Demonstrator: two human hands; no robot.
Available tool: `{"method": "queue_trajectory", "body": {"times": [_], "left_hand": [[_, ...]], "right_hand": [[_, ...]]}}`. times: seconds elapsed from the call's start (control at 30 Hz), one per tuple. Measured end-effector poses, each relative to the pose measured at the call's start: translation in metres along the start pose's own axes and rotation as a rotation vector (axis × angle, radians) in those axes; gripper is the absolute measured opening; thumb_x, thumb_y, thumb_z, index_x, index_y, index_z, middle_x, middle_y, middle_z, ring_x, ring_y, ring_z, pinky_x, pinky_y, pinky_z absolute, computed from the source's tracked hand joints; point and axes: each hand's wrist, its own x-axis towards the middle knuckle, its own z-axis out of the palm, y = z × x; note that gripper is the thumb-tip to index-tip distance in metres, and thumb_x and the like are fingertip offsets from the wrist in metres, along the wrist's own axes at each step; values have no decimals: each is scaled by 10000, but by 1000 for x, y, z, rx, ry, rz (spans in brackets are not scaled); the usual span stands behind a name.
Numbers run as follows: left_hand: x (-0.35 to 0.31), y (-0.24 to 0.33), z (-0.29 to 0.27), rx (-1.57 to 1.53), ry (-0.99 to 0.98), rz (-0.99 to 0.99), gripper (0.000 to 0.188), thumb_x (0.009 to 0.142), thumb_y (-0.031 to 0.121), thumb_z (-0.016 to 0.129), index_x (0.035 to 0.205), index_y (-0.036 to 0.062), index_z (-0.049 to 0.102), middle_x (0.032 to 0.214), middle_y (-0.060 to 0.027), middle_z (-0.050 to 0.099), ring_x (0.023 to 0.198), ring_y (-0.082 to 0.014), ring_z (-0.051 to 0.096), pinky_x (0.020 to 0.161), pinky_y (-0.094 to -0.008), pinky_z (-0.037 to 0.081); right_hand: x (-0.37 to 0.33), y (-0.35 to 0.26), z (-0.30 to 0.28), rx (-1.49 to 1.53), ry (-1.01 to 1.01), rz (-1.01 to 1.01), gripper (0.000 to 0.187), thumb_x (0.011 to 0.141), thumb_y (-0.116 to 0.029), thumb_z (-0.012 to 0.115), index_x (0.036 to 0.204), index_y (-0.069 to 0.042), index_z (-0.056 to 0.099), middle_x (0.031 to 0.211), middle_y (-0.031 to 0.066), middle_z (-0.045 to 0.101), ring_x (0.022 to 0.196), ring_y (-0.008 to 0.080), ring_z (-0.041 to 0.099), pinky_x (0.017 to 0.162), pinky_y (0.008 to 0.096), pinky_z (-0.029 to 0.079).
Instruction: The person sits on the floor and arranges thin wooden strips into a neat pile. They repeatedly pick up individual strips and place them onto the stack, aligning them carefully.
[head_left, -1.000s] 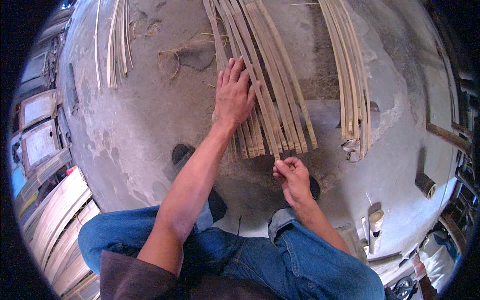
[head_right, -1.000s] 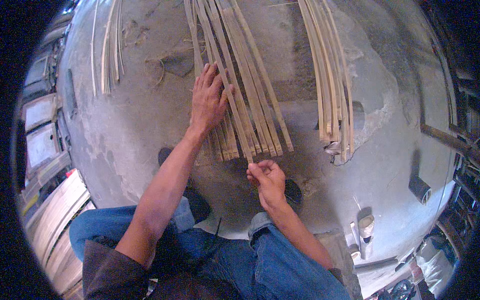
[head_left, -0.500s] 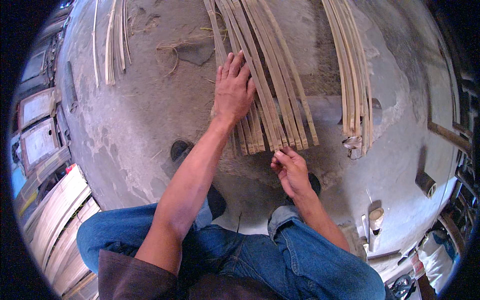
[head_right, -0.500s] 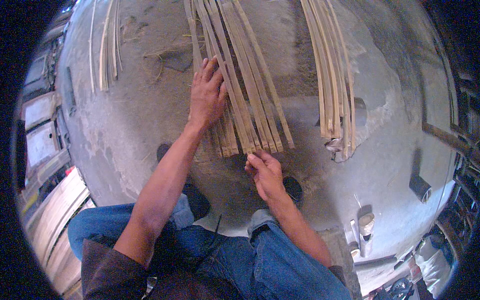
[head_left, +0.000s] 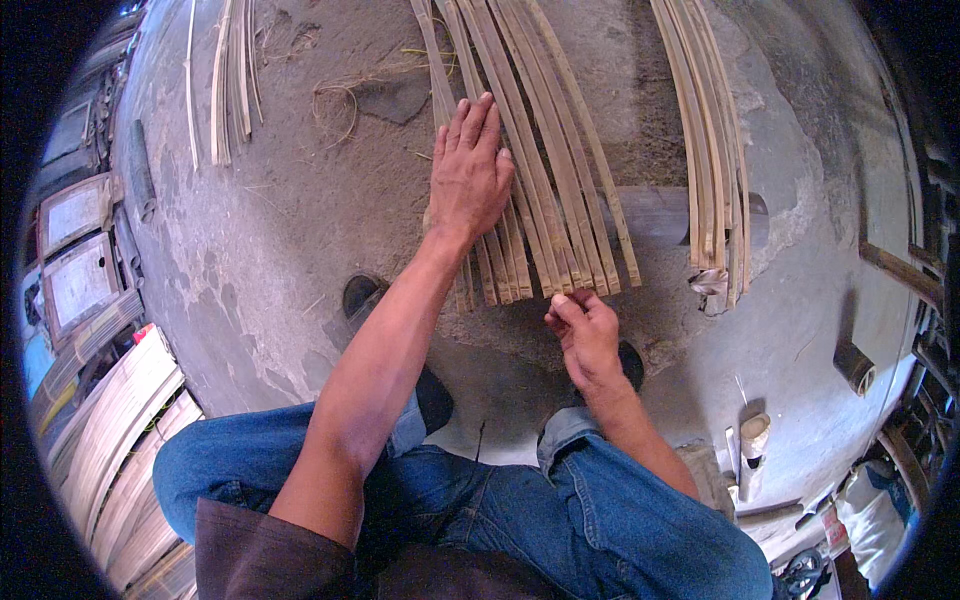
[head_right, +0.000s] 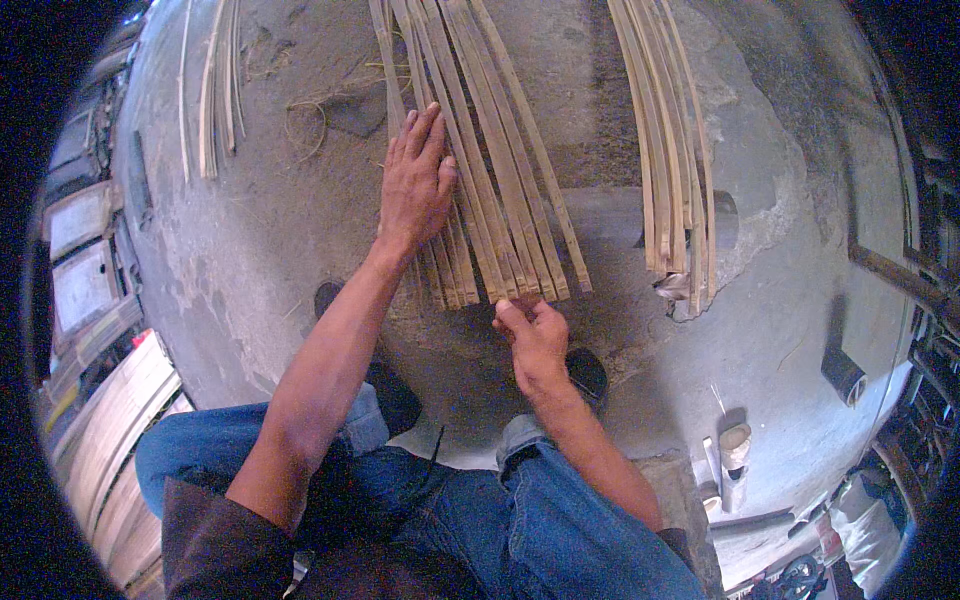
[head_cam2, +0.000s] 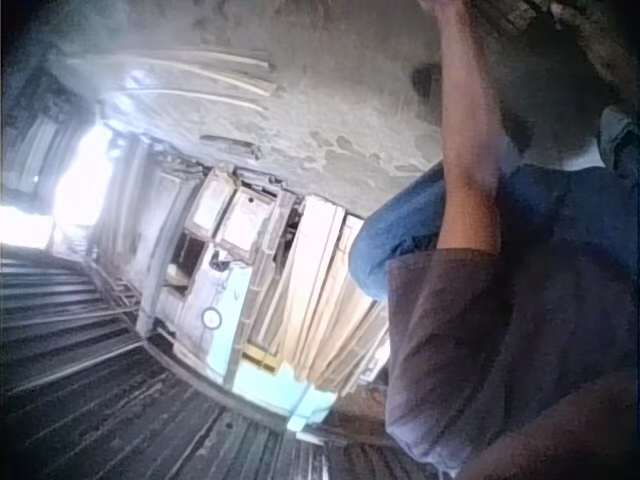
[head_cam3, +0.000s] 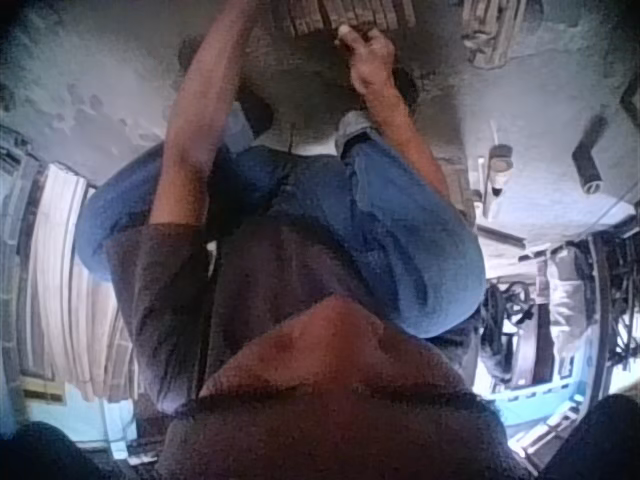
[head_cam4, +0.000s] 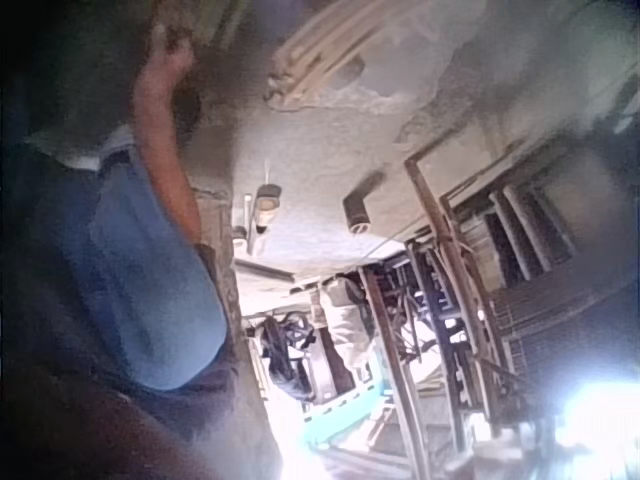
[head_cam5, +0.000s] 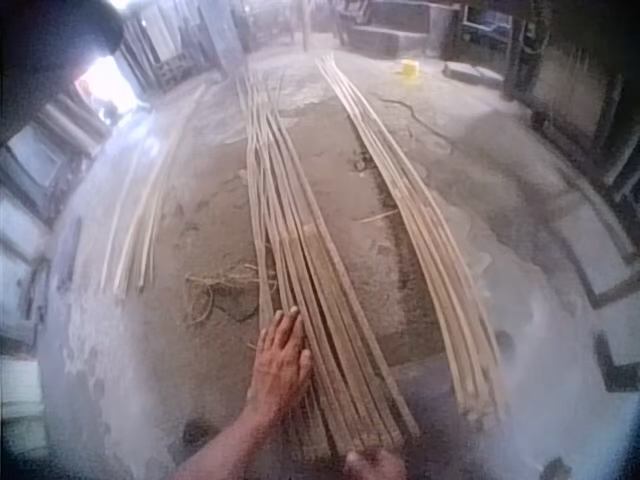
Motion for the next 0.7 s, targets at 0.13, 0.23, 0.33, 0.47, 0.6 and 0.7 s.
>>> {"method": "queue_trajectory", "body": {"times": [0.13, 0.23, 0.33, 0.47, 0.6, 0.7], "left_hand": [[1, -6, 3, 16, 21, -2, 522, 876, 203, 493, 1375, 68, 422, 1489, -75, 324, 1409, -279, 236, 1132, -477, 222], [0, -7, 2, 1, 1, -4, 494, 868, 214, 507, 1343, 86, 459, 1488, -72, 326, 1409, -281, 234, 1131, -481, 224], [2, -7, 3, -27, -5, 0, 474, 863, 221, 516, 1316, 87, 481, 1493, -74, 320, 1409, -283, 235, 1131, -483, 223], [-1, -14, 1, -30, -11, -17, 487, 871, 268, 534, 1321, 89, 475, 1498, -73, 312, 1409, -289, 233, 1133, -483, 215], [-1, -10, 3, -105, 81, -14, 649, 879, 452, 548, 1411, 119, 382, 1514, -71, 286, 1413, -295, 220, 1132, -489, 201], [0, -5, 1, -34, 98, 32, 747, 862, 565, 521, 1462, 172, 311, 1531, -68, 255, 1418, -293, 206, 1131, -495, 191]], "right_hand": [[8, -21, -9, -20, -156, 220, 181, 870, -95, 659, 1020, -42, 574, 859, 28, 616, 784, 123, 613, 734, 259, 540], [5, -20, -6, -16, -132, 160, 172, 864, -94, 668, 1006, -49, 581, 860, 25, 616, 783, 121, 611, 724, 254, 540], [10, -12, -6, 57, -84, 124, 164, 859, -92, 675, 993, -56, 587, 859, 18, 615, 781, 118, 610, 720, 252, 541], [10, -12, -1, -1, -117, 153, 179, 853, -97, 683, 997, -63, 582, 873, 18, 616, 789, 118, 610, 718, 255, 543], [14, -10, -4, 31, -124, 185, 195, 846, -98, 692, 999, -65, 576, 889, 22, 620, 800, 122, 611, 718, 258, 544], [15, -11, -4, 56, -121, 216, 225, 835, -86, 700, 1019, -60, 572, 911, 27, 618, 808, 131, 613, 719, 263, 543]]}}
